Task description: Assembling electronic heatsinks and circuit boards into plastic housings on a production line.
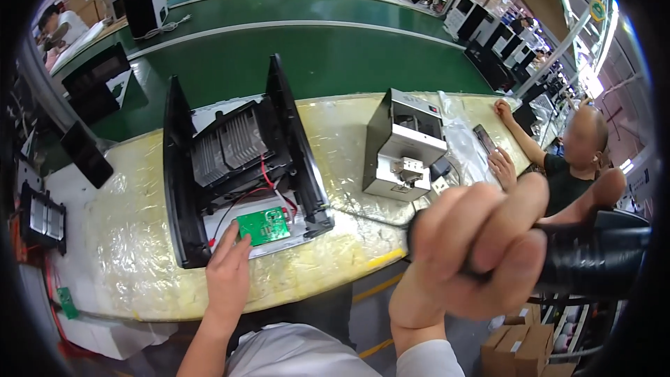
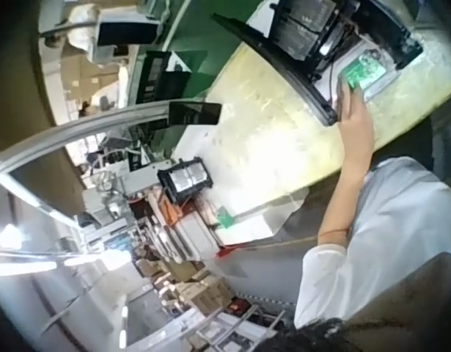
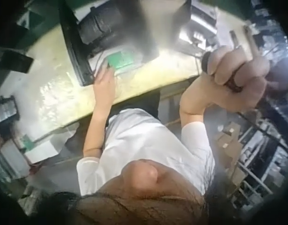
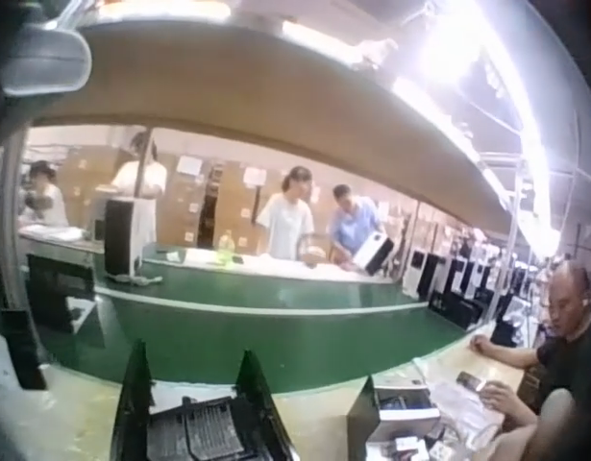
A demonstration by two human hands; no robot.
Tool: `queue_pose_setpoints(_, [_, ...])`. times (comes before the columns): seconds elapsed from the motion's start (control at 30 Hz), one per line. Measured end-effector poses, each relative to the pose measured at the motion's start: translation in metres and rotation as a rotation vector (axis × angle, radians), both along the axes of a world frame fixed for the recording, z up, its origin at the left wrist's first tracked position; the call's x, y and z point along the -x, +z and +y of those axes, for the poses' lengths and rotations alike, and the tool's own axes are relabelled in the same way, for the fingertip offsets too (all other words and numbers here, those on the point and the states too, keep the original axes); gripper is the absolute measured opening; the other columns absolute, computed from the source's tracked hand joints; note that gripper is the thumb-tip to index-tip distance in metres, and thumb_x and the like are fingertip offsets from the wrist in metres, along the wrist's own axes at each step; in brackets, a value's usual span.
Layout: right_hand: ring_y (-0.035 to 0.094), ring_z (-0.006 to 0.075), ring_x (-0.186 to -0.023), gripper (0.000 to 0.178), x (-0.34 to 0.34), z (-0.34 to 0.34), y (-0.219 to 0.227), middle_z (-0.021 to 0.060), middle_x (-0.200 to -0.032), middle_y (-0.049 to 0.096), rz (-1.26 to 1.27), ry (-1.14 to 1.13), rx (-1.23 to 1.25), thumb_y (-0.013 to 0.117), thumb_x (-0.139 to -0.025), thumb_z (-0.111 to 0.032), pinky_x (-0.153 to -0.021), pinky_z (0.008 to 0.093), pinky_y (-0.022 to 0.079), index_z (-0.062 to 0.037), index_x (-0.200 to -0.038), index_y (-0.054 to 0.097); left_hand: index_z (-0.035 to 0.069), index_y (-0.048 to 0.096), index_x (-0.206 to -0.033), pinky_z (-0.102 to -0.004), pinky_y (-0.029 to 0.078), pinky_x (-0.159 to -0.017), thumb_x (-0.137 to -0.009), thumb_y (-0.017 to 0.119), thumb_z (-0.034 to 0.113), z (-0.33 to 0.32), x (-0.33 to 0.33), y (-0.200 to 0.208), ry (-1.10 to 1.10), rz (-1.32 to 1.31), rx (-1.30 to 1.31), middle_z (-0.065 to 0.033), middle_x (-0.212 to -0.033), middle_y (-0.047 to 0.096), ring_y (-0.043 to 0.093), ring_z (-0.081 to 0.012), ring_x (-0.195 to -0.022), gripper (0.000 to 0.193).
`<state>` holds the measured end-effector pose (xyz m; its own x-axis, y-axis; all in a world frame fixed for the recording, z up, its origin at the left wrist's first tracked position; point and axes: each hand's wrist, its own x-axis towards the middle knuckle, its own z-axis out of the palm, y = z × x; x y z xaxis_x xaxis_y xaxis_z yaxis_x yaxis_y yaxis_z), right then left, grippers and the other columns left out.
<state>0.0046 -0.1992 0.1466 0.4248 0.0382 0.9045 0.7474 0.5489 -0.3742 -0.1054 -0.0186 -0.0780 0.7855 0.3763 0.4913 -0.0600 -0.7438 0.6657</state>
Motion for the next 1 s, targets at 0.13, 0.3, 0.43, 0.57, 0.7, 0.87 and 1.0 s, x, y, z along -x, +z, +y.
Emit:
queue_pose_setpoints(0.13, [0.049,0.0163,-0.048,0.025,-0.005,0.051,-0.031,0.0036,-0.061,0.048,0.170,0.189,0.377,0.046,-0.105,-0.025,-0.046,0.0292,0.043,-0.0095,-0.085,0.043,-0.004,0.069,-0.110,-0.0438,0.051,-0.103,-0.082,0.061,-0.009,-0.001,-0.006,-0.001,-0.009,0.022,-0.040,-0.0274,-0.131,0.061,0.061,-0.0400,-0.122,0.029])
queue_pose_setpoints(0.3, [0.051,0.0123,-0.049,0.049,-0.025,0.112,-0.085,0.0056,-0.068,0.053,0.173,0.132,0.371,0.055,-0.095,0.001,-0.047,0.0290,0.047,-0.0005,-0.138,0.032,0.000,0.070,-0.112,-0.0438,0.051,-0.101,-0.086,0.062,-0.006,-0.005,-0.010,-0.012,0.018,0.012,-0.008,-0.0233,-0.129,0.064,0.060,-0.0394,-0.124,0.028])
queue_pose_setpoints(0.43, [0.054,0.0114,-0.052,0.074,-0.035,0.118,-0.102,0.0058,-0.070,0.055,0.144,0.197,0.428,0.058,-0.090,0.008,-0.049,0.0269,0.050,-0.0039,-0.150,0.016,0.000,0.064,-0.115,-0.0429,0.049,-0.103,-0.080,0.062,-0.010,-0.010,-0.013,-0.008,-0.016,0.019,-0.009,-0.0221,-0.134,0.060,0.057,-0.0371,-0.127,0.036])
queue_pose_setpoints(0.57, [0.056,0.0107,-0.054,0.072,-0.032,0.124,-0.108,0.0053,-0.069,0.056,0.204,0.220,0.428,0.061,-0.089,0.007,-0.050,0.0254,0.050,-0.0025,-0.147,0.020,0.001,0.065,-0.115,-0.0414,0.050,-0.101,-0.082,0.062,-0.008,-0.011,-0.011,-0.008,-0.015,0.068,-0.021,-0.0207,-0.134,0.060,0.058,-0.0357,-0.126,0.035])
queue_pose_setpoints(0.7, [0.056,0.0101,-0.054,0.069,-0.032,0.129,-0.113,0.0055,-0.069,0.057,0.187,0.214,0.419,0.063,-0.089,0.007,-0.051,0.0237,0.049,-0.0002,-0.144,0.022,0.001,0.065,-0.115,-0.0413,0.050,-0.101,-0.082,0.062,-0.007,-0.012,-0.010,-0.003,-0.019,0.074,-0.013,-0.0203,-0.134,0.060,0.059,-0.0351,-0.125,0.034])
queue_pose_setpoints(0.87, [0.054,0.0087,-0.054,0.057,-0.031,0.134,-0.111,0.0053,-0.069,0.057,0.146,0.196,0.428,0.065,-0.086,0.008,-0.051,0.0212,0.044,0.0053,-0.132,0.029,0.000,0.065,-0.113,-0.0416,0.050,-0.102,-0.081,0.063,-0.007,-0.010,-0.009,-0.004,-0.016,0.062,0.021,-0.0201,-0.133,0.061,0.059,-0.0351,-0.125,0.033])
queue_pose_setpoints(1.0, [0.052,0.0063,-0.061,0.053,-0.029,0.138,-0.107,0.0017,-0.068,0.056,0.032,0.146,0.474,0.066,-0.084,0.009,-0.060,0.0199,0.038,0.0056,-0.128,0.037,0.000,0.065,-0.112,-0.0430,0.049,-0.101,-0.081,0.064,-0.008,-0.005,-0.005,-0.002,-0.047,0.076,0.031,-0.0210,-0.133,0.060,0.059,-0.0364,-0.124,0.032])
